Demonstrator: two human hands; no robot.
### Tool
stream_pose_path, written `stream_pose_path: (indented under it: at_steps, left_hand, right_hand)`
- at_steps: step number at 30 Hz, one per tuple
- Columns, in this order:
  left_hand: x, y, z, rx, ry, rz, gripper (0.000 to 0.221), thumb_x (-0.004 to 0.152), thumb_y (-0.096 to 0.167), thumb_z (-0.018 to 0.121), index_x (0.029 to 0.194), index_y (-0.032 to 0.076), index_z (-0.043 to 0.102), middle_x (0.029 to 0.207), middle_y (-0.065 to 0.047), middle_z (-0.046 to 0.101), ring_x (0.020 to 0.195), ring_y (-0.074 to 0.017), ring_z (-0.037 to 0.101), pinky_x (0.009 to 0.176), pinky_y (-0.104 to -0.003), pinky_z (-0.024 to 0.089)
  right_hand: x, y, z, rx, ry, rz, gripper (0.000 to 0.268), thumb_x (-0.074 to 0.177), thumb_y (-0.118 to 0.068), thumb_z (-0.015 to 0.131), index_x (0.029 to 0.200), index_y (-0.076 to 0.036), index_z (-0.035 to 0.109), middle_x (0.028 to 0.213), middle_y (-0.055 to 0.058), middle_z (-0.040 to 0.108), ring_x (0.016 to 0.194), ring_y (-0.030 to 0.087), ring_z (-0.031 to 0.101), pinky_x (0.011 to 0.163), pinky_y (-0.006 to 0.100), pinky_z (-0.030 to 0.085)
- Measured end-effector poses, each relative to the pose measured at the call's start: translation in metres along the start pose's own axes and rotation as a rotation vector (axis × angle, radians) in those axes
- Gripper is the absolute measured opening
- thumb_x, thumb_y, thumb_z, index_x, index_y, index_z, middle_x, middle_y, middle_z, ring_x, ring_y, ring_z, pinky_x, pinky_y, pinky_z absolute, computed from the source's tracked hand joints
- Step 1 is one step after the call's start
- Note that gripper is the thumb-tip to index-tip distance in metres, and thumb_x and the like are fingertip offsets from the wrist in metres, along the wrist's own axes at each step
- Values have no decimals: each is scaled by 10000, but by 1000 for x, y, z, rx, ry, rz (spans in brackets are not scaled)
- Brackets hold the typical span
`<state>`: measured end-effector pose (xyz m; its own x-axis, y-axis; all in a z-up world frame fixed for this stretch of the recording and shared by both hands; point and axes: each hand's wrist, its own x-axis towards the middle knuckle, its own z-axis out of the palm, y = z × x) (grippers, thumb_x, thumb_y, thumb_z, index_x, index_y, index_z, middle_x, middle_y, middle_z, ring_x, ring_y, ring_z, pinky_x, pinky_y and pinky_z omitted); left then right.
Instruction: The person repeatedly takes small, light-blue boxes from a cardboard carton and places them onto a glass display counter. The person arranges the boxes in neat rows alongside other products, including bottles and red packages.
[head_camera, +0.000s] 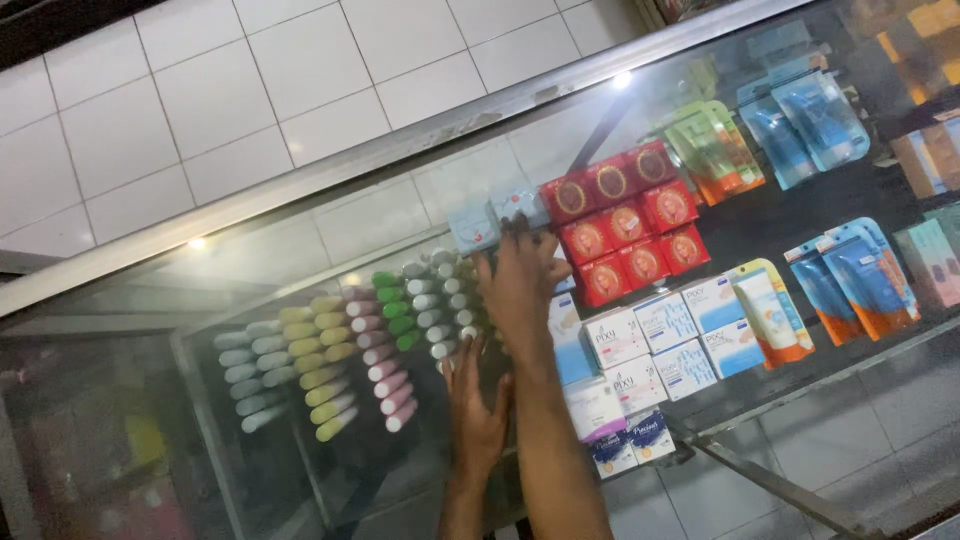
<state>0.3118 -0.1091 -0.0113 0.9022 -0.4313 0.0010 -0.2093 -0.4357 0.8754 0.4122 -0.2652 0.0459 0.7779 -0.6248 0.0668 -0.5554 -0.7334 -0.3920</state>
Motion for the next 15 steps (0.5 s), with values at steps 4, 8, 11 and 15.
stream_pose_path:
  at_steps: [4, 8, 11, 15]
  left_hand:
    - [7, 14, -4, -69, 10, -6, 576, 1043, 406, 483, 1529, 100, 442, 1595, -126, 465, 1538, -302, 322, 1284, -517, 93]
    - [0, -4, 6, -108, -15, -72, 645, 1024, 416, 529, 1577, 125, 370, 1673, -125, 325, 1583, -387, 145, 1282, -516, 86]
    - [6, 3, 3, -89, 4, 52, 574, 1033, 316, 541, 1555, 120, 407, 1622, -157, 413, 1547, -317, 296, 1291, -482, 93]
    - [14, 33, -10, -123, -71, -46, 642, 1025, 488, 448, 1560, 139, 385, 1645, -127, 386, 1552, -297, 279, 1277, -516, 46]
  right_hand:
    - [0, -6, -19, 91, -213, 87, 529, 949, -409, 667, 1369, -106, 558, 1431, 131, 564, 1303, 390, 397, 988, 595, 299]
    - [1, -10, -22, 61, -244, 102, 528, 968, -417, 637, 1401, -127, 555, 1431, 123, 567, 1336, 374, 382, 985, 547, 303]
    - [-3, 12, 16, -58, 44, -57, 620, 880, -447, 706, 1362, -77, 583, 1462, 98, 557, 1194, 377, 457, 786, 625, 376]
    - [2, -14, -36, 92, -280, 93, 556, 971, -389, 611, 1450, -138, 482, 1522, 126, 487, 1408, 399, 349, 1069, 645, 272]
